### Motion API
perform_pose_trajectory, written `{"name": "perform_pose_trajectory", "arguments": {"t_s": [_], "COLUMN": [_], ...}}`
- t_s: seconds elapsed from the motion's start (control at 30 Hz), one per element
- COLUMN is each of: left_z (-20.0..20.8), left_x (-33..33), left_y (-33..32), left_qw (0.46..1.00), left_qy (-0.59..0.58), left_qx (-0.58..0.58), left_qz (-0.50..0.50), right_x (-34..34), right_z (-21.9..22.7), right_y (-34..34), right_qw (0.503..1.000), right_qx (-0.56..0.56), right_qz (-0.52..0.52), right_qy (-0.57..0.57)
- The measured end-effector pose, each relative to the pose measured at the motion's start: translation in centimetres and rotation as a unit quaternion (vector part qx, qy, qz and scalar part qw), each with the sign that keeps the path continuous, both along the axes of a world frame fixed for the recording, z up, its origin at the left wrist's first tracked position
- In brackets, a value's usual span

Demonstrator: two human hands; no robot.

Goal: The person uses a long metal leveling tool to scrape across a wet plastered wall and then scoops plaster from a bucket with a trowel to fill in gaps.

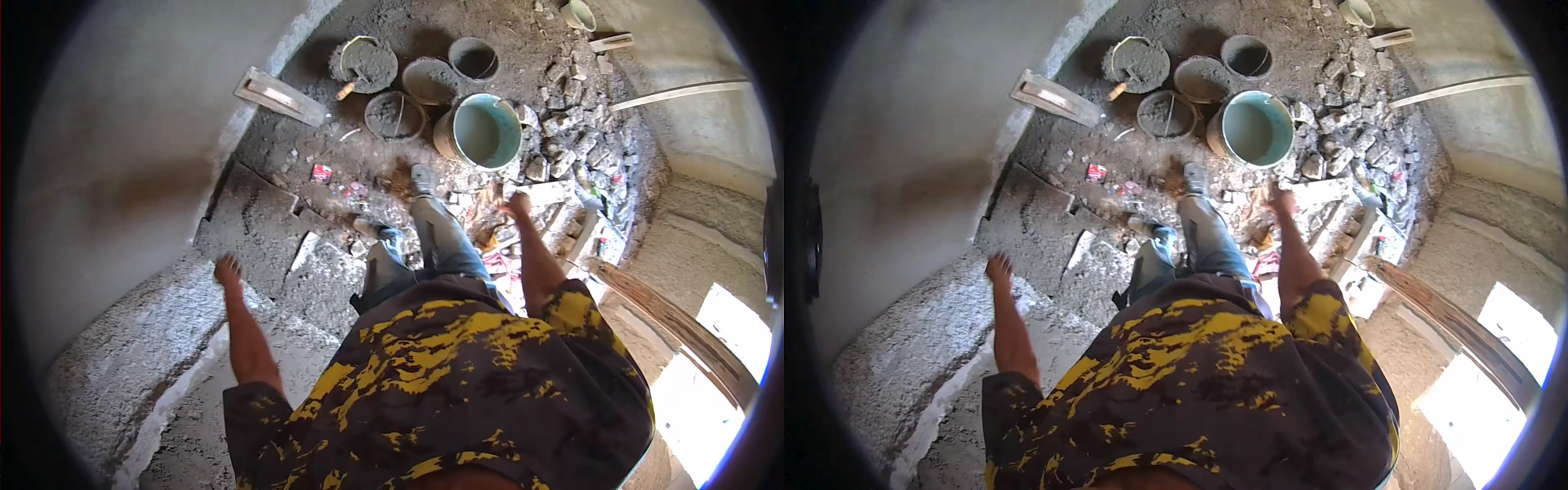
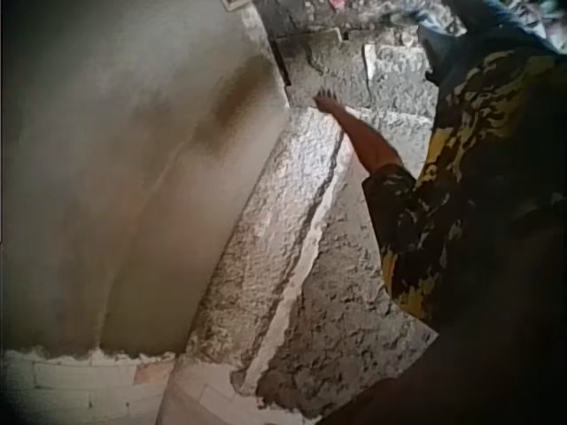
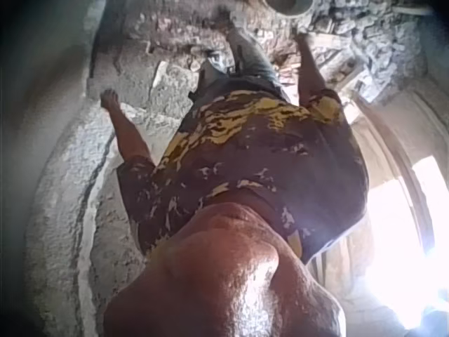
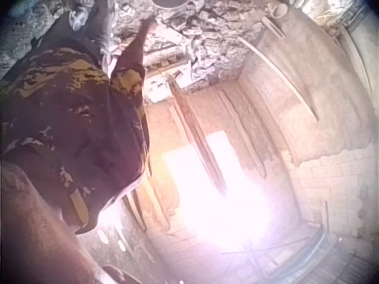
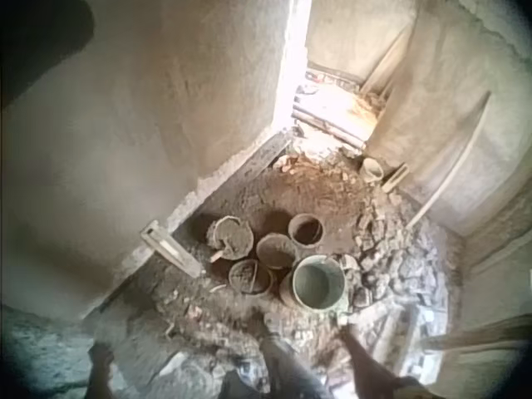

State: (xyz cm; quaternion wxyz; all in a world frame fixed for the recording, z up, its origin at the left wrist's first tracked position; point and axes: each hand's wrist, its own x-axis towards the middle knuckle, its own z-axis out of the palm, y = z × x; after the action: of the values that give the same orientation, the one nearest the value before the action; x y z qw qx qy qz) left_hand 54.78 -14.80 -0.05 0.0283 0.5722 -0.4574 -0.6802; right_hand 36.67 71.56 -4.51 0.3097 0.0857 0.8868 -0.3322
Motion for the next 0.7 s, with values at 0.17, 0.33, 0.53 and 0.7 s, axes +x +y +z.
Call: {"name": "perform_pose_trajectory", "arguments": {"t_s": [0.17, 0.33, 0.53, 0.7], "left_z": [-0.8, -2.0, -19.4, -47.0], "left_x": [-24.0, -39.0, -48.9, -55.4], "left_y": [24.9, 52.3, 73.6, 79.4], "left_qw": [0.919, 0.791, 0.846, 0.844], "left_qy": [0.219, 0.046, -0.051, 0.085], "left_qx": [-0.018, -0.116, 0.275, 0.449], "left_qz": [-0.327, -0.599, -0.454, -0.281], "right_x": [-1.3, -11.5, -28.8, -39.1], "right_z": [6.4, 3.7, -22.3, -47.3], "right_y": [5.5, 5.3, 8.0, 10.8], "right_qw": [0.884, 0.857, 0.892, 0.940], "right_qx": [-0.037, -0.195, -0.229, 0.109], "right_qz": [-0.465, -0.476, -0.384, 0.318], "right_qy": [-0.018, -0.041, -0.067, 0.058]}}
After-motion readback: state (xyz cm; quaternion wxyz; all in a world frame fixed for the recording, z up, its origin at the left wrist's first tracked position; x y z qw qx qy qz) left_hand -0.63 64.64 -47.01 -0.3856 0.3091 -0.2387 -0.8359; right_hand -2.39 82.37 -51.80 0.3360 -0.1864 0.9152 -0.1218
